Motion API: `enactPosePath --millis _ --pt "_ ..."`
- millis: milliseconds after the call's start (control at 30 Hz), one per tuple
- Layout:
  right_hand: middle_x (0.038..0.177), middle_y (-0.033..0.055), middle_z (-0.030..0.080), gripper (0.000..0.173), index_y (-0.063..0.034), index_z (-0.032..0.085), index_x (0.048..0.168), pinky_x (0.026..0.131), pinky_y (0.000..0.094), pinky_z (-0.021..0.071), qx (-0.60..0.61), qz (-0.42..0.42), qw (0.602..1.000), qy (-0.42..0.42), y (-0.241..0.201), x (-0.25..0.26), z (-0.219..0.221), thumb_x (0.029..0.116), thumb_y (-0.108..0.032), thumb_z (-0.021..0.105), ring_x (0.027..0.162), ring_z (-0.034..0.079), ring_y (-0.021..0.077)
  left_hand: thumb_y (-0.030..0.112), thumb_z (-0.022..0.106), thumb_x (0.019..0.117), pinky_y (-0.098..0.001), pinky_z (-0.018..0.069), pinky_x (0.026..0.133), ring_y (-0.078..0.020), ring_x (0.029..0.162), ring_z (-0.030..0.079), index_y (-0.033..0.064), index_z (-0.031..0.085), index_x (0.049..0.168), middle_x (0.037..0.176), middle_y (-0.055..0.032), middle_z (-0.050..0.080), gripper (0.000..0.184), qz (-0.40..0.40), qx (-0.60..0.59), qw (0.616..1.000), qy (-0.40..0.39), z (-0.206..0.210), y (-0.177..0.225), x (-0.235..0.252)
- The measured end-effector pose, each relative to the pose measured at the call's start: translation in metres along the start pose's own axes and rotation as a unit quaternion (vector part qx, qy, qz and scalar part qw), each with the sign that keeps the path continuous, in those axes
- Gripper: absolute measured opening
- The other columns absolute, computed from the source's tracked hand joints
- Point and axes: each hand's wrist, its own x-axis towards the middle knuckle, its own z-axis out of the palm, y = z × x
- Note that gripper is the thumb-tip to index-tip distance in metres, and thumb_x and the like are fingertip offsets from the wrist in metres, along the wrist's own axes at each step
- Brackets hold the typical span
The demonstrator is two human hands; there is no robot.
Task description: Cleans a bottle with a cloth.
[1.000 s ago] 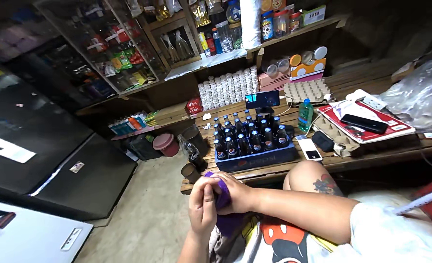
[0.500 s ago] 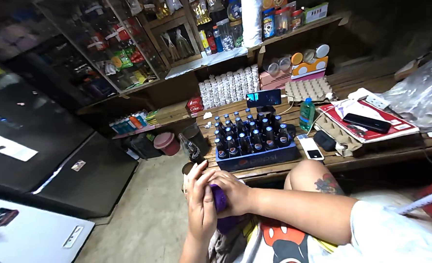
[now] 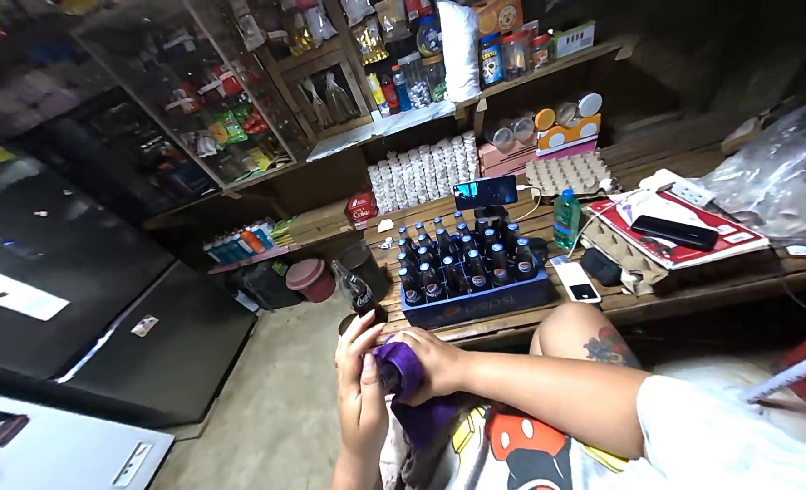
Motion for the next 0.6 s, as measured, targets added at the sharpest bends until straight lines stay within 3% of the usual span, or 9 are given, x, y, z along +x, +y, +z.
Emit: enactPosePath --millis 267,600 --pt "0.151 0.0234 0.047 0.081 0.0017 0.047 0.147 0.123 0.0464 0.0285 0.015 0.069 0.997 -0.044 0.022 -0.006 0.004 0.0819 -0.030 0.084 0.146 0.040 0.0347 0.041 0.034 0.1106 -0.0433 0.0332 0.122 -0.0226 0.143 0.046 0.0140 0.066 0.124 0.142 -0.0063 0.060 0.044 -0.011 -0.046 0.999 -0.002 -0.001 0.000 -0.001" --pt "0.154 0.0216 0.045 0.080 -0.0002 0.046 0.148 0.124 0.0443 0.0258 0.023 0.085 0.995 -0.053 0.024 -0.007 0.002 0.0824 -0.028 0.083 0.148 0.036 0.0328 0.043 0.034 0.1102 -0.0421 0.0333 0.121 -0.0202 0.142 0.047 0.0174 0.067 0.124 0.142 -0.0027 0.061 0.044 -0.014 -0.071 0.997 -0.014 0.003 0.003 -0.003"
